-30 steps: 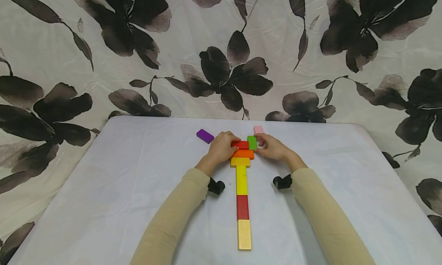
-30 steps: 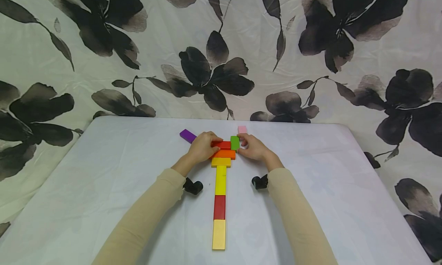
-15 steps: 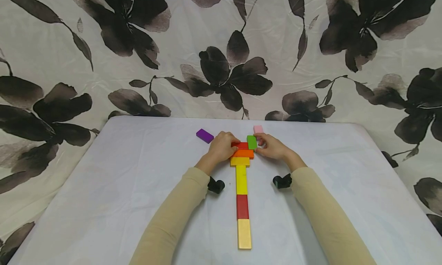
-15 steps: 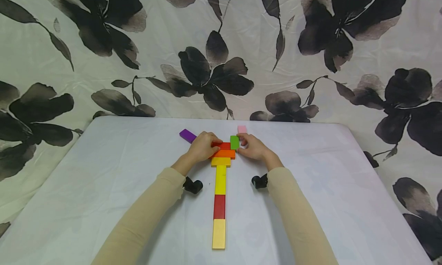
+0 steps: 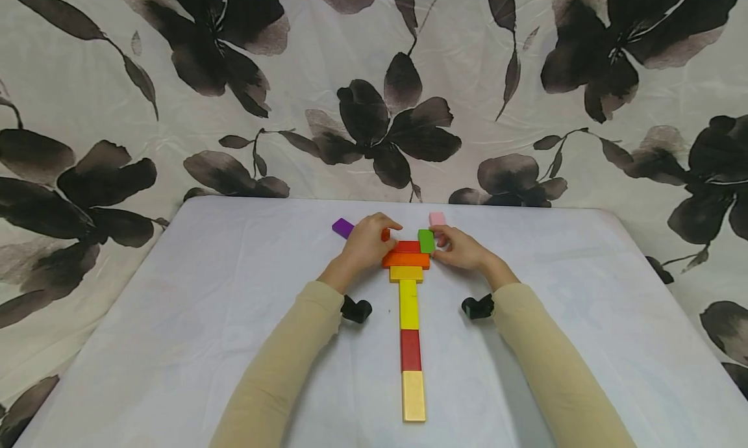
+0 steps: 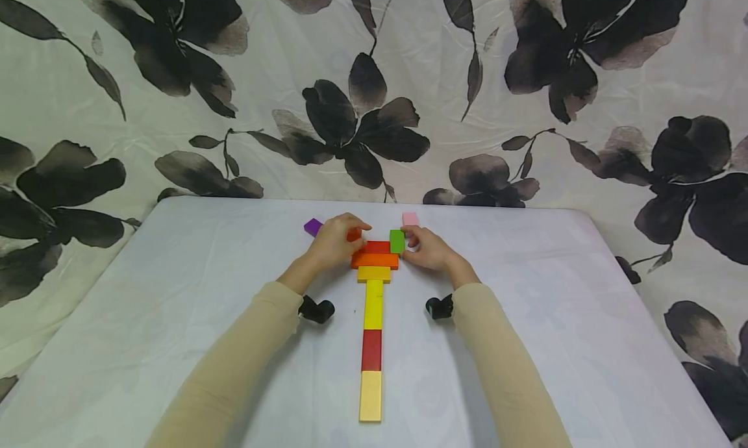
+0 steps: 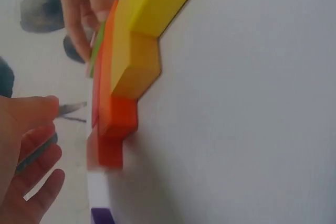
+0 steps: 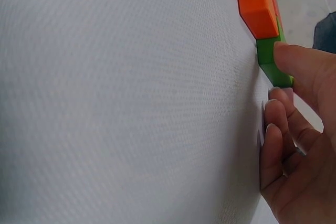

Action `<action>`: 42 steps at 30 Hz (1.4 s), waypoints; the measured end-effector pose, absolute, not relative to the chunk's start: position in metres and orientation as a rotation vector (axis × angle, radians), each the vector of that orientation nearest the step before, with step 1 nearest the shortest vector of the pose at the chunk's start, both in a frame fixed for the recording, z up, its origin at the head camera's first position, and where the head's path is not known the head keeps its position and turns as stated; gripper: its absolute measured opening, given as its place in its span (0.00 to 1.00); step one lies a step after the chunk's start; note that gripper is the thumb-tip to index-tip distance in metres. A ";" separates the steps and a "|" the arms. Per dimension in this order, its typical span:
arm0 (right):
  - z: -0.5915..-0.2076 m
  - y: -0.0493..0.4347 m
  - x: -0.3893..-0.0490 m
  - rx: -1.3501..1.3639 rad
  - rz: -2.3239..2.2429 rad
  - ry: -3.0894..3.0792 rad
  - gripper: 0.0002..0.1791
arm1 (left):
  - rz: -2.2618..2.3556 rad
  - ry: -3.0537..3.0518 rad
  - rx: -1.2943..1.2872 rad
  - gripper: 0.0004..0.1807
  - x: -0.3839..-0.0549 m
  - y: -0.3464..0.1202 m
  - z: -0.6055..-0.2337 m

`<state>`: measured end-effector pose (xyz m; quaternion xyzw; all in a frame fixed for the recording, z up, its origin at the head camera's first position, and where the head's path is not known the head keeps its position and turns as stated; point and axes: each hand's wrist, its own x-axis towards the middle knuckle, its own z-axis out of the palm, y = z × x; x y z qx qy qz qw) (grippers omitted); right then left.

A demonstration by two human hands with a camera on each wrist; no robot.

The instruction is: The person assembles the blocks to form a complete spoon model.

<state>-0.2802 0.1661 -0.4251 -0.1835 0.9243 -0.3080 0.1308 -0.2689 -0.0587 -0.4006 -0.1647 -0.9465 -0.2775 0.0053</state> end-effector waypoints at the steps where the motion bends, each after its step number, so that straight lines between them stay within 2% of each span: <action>1: -0.425 0.166 -0.280 -0.536 -0.895 2.685 0.32 | -0.879 -2.956 -0.498 0.15 -0.269 -0.062 -0.399; 15: -0.422 0.164 -0.276 -0.495 -0.907 2.677 0.32 | -0.906 -2.901 -0.280 0.17 -0.286 -0.121 -0.400; 20: -0.423 0.164 -0.277 -0.486 -0.912 2.677 0.32 | -0.918 -2.902 -0.297 0.19 -0.292 -0.137 -0.410; 30: -0.422 0.164 -0.276 -0.515 -0.921 2.670 0.32 | -0.944 -2.994 -0.322 0.24 -0.292 -0.143 -0.414; 42: -0.424 0.164 -0.278 -0.480 -0.903 2.681 0.32 | -0.931 -2.990 -0.260 0.20 -0.292 -0.149 -0.422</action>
